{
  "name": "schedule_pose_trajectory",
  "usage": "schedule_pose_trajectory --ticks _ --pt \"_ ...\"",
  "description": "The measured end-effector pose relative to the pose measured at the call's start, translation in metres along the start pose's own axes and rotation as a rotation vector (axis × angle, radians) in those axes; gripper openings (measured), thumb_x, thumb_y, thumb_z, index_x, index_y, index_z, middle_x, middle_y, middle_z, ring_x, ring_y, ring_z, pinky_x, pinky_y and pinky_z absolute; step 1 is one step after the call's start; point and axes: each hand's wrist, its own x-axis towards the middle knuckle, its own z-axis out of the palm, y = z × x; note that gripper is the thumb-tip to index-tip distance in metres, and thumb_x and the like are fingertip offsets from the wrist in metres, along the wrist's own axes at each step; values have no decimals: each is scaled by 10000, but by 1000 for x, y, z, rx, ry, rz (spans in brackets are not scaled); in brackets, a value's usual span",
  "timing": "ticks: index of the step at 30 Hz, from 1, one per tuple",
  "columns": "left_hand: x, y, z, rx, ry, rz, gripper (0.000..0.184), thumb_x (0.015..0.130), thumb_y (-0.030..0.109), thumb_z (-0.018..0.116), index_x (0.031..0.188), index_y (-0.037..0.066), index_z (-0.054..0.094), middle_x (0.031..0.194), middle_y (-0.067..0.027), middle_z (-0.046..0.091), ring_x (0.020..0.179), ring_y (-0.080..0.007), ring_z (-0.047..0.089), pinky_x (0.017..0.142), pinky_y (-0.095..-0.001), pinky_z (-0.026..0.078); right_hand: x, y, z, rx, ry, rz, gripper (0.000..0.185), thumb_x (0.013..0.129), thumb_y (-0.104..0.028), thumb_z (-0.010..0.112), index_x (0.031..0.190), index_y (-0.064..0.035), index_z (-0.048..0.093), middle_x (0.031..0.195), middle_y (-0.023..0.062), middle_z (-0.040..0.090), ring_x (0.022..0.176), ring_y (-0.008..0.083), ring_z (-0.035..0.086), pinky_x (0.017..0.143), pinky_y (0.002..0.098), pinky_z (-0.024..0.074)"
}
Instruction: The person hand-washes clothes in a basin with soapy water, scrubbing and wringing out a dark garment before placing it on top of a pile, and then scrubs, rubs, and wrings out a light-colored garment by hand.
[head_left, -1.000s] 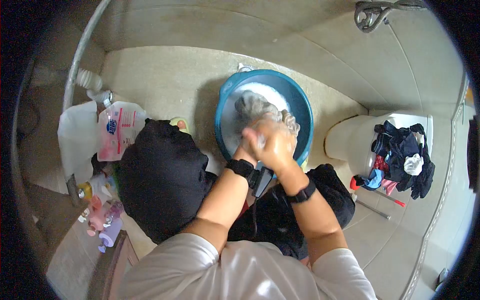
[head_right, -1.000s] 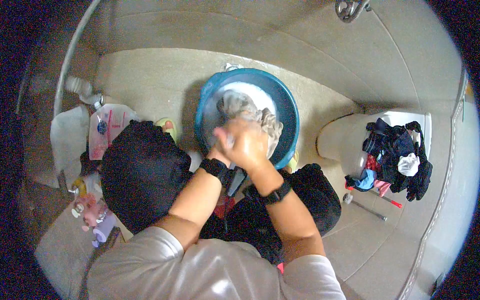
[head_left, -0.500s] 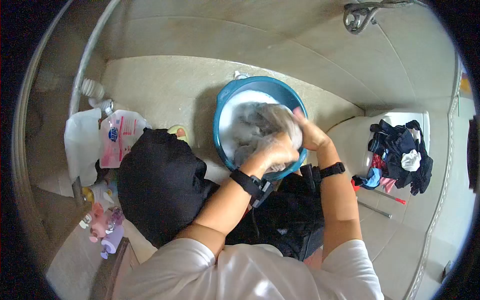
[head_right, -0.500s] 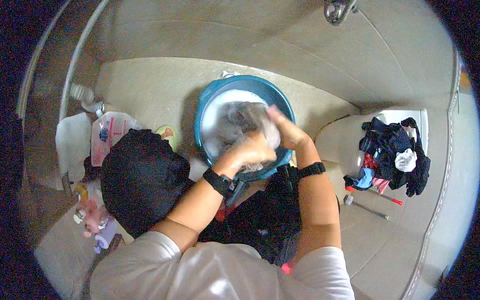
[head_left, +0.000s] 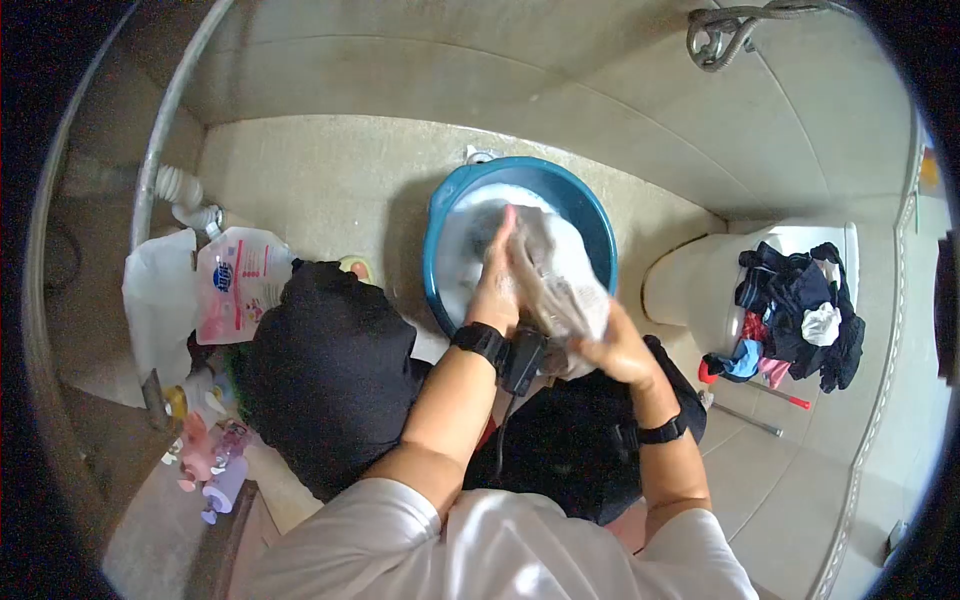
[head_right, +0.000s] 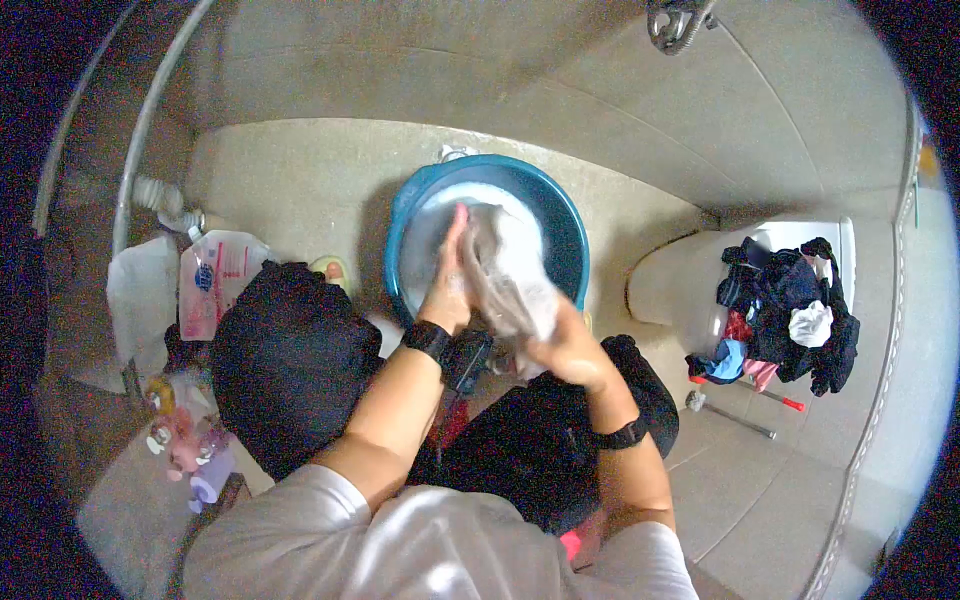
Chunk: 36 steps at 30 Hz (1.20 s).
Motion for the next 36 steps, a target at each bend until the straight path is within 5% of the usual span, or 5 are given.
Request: schedule_pose_trajectory --ticks 7,18,20,28,36 --pt "26 -14 -17 38 93 64 359 848 322 530 1076 45 551 1036 -92 588 968 -250 570 874 -378 453 35 -12 9 -426 314 -342 718 581 130 432 1266 -80 479 1439 200 235 1345 300 208 1081 365 185" --pt "93 -68 -108 583 77 784 278 849 260 526 1049 70 555 983 -78 586 905 -186 566 772 -316 491 98 19 57 -888 494 -258 413 626 -343 648 936 -70 639 840 194 636 786 382 593 741 442 488" --pt "28 -32 -36 157 258 118 239 825 206 550 1005 48 562 955 -86 587 856 -187 576 719 -334 501 118 45 32 -541 620 70 365 657 -297 623 907 -31 633 796 199 641 731 344 616 705 403 490" --pt "28 -37 -39 105 143 -83 193 765 160 588 919 44 596 864 -90 619 775 -226 607 694 -368 501 104 79 0 -39 526 169 327 748 -168 559 1031 -4 574 1053 180 593 1017 234 539 835 310 417" --pt "18 -13 -22 -104 -72 -59 230 896 382 476 823 172 536 710 -30 550 649 -151 529 628 -301 452 55 -33 82 -879 343 -407 221 770 -269 587 672 -73 621 752 151 621 778 336 596 728 402 479"
